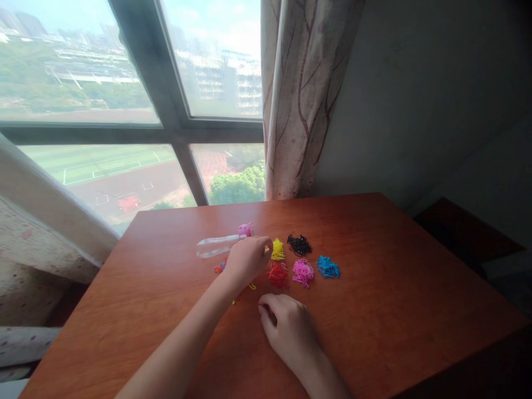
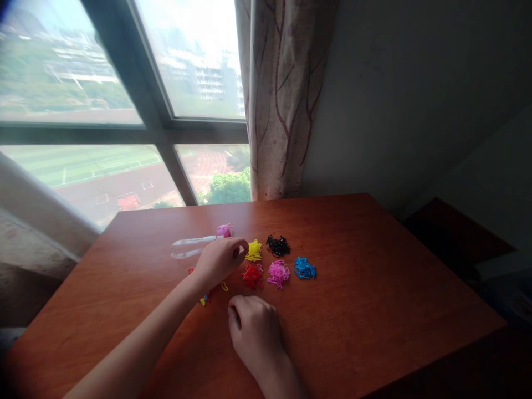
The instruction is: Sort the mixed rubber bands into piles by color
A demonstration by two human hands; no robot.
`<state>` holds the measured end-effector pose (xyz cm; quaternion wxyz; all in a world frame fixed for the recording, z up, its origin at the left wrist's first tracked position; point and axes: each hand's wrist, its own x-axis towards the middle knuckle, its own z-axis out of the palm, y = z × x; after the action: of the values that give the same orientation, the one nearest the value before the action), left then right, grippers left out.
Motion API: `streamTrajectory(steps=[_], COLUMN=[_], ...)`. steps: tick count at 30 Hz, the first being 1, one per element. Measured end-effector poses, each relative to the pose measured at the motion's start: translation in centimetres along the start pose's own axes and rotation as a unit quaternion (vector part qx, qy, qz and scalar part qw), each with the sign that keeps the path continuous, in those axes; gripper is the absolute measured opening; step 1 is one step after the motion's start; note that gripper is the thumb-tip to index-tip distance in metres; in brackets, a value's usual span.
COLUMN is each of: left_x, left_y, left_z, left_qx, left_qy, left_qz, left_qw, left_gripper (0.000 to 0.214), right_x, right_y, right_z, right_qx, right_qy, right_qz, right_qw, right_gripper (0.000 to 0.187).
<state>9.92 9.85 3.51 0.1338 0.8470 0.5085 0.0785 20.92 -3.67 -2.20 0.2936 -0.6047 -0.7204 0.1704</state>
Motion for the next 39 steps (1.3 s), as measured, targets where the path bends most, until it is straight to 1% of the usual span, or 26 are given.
streamTrajectory(steps=[10, 14, 18, 21, 25, 29, 34, 39], left_x=[-0.5, -2.0, -3.7, -4.2, -3.7, -2.7, -1.4, -0.7], left_y=[0.0, -1.1, -2.6, -3.4, -3.6, -2.9, -1.8, -1.3], left_z=[-0.7, -1.6, -2.3, -2.5, -2.5, -2.0, -1.3, -1.0], left_qx=[-0.008, -0.007, 0.004, 0.025, 0.068, 0.098, 0.106, 0.102], left_qy=[0.013, 0.023, 0.029, 0.022, 0.014, -0.008, -0.036, -0.043], left_qz=[0.003, -0.001, -0.020, -0.034, -0.058, -0.061, -0.057, -0.054], left_qw=[1.000, 1.000, 0.999, 0.999, 0.996, 0.993, 0.992, 0.992], left_gripper=[0.021, 0.021, 0.021, 0.022, 0.026, 0.027, 0.024, 0.025], right_x=[0.0, -0.1, -0.1, -0.1, -0.1, 0.0, 0.0, 0.0], right_y=[-0.1, -0.2, -0.2, -0.1, -0.2, -0.2, -0.2, -0.3], right_z=[-0.3, -0.3, -0.2, -0.2, -0.2, -0.3, -0.3, -0.4], right_qx=[0.005, 0.004, -0.007, -0.014, -0.014, -0.015, -0.024, -0.017], right_qy=[-0.003, -0.008, -0.012, -0.010, -0.012, -0.012, -0.012, -0.015], right_qz=[0.001, 0.007, 0.005, 0.004, 0.004, 0.004, 0.003, 0.008], right_qw=[1.000, 1.000, 1.000, 1.000, 1.000, 1.000, 1.000, 1.000], right_gripper=[0.018, 0.016, 0.016, 0.016, 0.015, 0.016, 0.016, 0.016])
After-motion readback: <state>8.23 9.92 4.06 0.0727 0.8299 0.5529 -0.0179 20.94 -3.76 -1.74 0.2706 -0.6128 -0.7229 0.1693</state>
